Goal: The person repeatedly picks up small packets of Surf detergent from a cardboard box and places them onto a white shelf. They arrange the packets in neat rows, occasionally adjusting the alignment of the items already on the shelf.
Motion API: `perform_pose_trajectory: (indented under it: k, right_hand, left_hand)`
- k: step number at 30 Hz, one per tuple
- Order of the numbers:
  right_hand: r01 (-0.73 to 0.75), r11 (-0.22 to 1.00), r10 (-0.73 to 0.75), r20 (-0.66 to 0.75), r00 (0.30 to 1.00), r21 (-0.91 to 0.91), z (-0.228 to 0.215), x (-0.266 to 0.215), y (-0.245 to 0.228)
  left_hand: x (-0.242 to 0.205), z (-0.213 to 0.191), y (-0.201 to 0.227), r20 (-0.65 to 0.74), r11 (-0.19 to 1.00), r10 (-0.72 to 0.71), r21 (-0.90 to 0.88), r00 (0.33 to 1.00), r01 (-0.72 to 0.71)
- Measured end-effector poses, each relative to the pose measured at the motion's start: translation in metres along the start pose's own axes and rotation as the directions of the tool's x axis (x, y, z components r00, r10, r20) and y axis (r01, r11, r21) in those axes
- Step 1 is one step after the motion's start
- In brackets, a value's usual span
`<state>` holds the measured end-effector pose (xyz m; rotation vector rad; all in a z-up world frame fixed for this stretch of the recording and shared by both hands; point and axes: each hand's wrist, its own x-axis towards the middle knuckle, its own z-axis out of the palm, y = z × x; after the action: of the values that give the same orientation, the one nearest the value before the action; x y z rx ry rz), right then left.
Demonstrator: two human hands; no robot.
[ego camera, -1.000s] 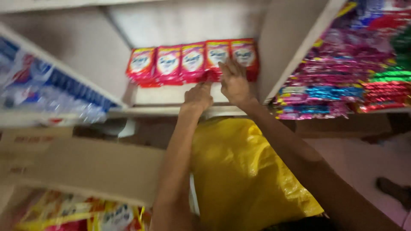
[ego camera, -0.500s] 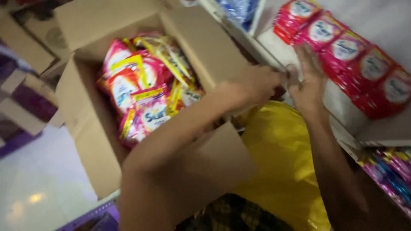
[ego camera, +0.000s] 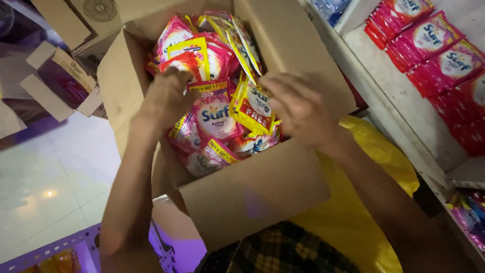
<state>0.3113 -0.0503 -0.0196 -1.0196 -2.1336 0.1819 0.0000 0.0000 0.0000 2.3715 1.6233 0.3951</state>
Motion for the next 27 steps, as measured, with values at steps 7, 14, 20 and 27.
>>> perform_pose_trajectory:
  k: [7, 14, 20, 27]
  right_hand:
    - [0.094, 0.992, -0.105, 0.141, 0.984, 0.082, 0.026, 0.011, -0.018]
    - [-0.056, 0.984, 0.027, 0.173, 0.985, 0.168, 0.038, 0.000, 0.000]
    - [-0.165, 0.904, 0.134, 0.106, 0.985, 0.395, 0.027, 0.005, -0.003]
    - [-0.262, 0.692, 0.235, 0.133, 0.963, 0.672, 0.015, 0.013, -0.003]
  left_hand:
    - [-0.010, 0.021, -0.004, -0.088, 0.994, -0.105, -0.005, 0.991, 0.105]
    - [-0.018, 0.019, 0.002, -0.099, 0.971, -0.077, -0.234, 0.992, 0.052]
    - [-0.020, -0.004, 0.031, -0.165, 0.698, -0.064, -0.712, 0.984, -0.074]
    - [0.000, -0.003, 0.058, -0.162, 0.167, -0.141, -0.976, 0.977, -0.138]
